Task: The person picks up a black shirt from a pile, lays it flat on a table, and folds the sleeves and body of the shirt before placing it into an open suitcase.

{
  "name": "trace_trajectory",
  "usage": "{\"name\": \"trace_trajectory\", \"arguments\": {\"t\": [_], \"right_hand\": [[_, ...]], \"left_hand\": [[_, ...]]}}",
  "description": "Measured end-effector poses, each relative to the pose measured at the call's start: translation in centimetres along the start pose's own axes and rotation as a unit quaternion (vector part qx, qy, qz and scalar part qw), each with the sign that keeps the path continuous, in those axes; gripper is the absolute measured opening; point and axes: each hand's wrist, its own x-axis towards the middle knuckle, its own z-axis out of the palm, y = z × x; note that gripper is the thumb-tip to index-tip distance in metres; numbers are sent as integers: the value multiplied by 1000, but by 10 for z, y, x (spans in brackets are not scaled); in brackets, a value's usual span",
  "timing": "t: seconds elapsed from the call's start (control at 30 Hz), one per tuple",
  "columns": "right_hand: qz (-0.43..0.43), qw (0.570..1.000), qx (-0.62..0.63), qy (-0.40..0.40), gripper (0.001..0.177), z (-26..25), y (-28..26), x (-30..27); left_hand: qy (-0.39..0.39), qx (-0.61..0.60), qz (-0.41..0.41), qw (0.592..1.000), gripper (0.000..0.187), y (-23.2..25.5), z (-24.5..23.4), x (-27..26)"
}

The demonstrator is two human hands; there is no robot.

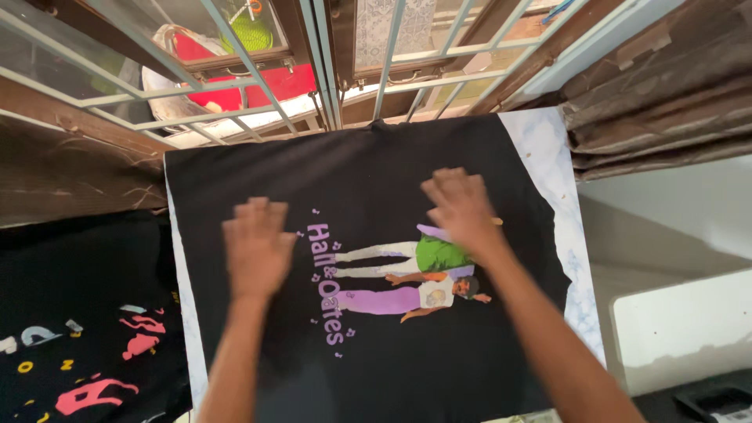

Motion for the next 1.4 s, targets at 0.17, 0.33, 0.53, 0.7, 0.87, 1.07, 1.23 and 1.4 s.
{"name": "trace_trajectory", "arguments": {"t": [0.17, 0.33, 0.53, 0.7, 0.87, 1.07, 1.23, 1.4], "right_hand": [[169, 971, -147, 77, 59, -9, 66, -61], [217, 975, -4, -48, 43, -8, -42, -82], [-20, 996, 87, 26, 51, 30, -184, -131], [-6, 999, 35, -23, 54, 5, -153, -180], [164, 981, -101, -27, 56, -19, -71, -267], [269, 953, -96, 105, 51, 2, -40, -365], [100, 983, 112, 104, 54, 12, -124, -376], [199, 980, -11, 23, 70, 23, -147, -404]], "left_hand": [[217, 9, -66, 974, 66, -85, 18, -28], [163, -11, 74, 984, 58, 34, 44, -75], [84, -135, 171, 972, 60, 119, 73, -153], [39, -14, 80, 996, 62, 47, 64, -208], [136, 36, -62, 988, 62, -54, 72, -275], [199, -130, -116, 964, 58, -33, 98, -341], [122, -120, -8, 985, 62, 55, 109, -373], [88, -59, -24, 994, 71, 44, 122, -404]]}}
